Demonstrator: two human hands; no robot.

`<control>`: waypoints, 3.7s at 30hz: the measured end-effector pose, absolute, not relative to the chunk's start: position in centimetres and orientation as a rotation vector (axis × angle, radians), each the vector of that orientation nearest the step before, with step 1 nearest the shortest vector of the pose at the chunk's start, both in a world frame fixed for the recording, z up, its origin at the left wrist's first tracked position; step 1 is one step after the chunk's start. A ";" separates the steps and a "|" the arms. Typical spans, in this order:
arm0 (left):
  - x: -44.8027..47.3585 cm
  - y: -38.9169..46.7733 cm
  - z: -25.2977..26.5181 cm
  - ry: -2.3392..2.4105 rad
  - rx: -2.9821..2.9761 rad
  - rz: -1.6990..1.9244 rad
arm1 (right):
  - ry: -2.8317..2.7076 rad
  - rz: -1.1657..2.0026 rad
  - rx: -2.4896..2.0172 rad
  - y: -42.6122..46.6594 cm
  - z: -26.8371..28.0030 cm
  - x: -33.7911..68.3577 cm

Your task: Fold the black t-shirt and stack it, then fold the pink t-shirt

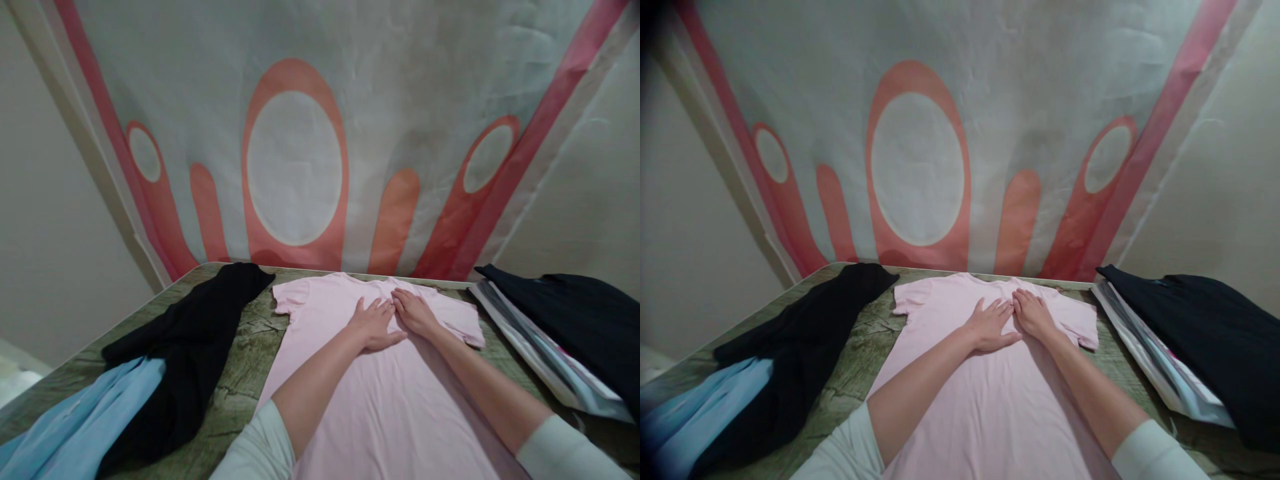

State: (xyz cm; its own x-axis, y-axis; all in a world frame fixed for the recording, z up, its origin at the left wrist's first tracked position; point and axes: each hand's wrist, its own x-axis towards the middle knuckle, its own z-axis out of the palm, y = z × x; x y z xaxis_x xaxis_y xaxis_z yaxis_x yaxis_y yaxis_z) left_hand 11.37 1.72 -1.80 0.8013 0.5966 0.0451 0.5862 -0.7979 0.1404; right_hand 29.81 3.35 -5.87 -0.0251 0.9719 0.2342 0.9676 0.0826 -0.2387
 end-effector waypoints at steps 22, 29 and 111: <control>-0.3 10.6 -1.6 1.807 2.543 0.055 | -2.052 -0.039 -2.090 2.7 -5.4 28.9; 2.6 9.4 -1.6 1.779 2.647 0.141 | -2.043 -0.061 -2.074 2.3 -4.9 28.6; -10.3 8.9 -2.3 1.648 2.461 0.964 | -2.842 0.632 -0.394 -15.2 0.3 6.1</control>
State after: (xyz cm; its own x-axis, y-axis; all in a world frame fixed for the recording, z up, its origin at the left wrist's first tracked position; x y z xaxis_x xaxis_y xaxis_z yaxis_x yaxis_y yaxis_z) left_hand -10.30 8.92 -2.28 0.2485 0.8444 0.4747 0.8278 -0.4396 0.3486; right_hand 6.13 -15.19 0.30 -0.9438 0.3001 0.1387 0.2131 0.8729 -0.4389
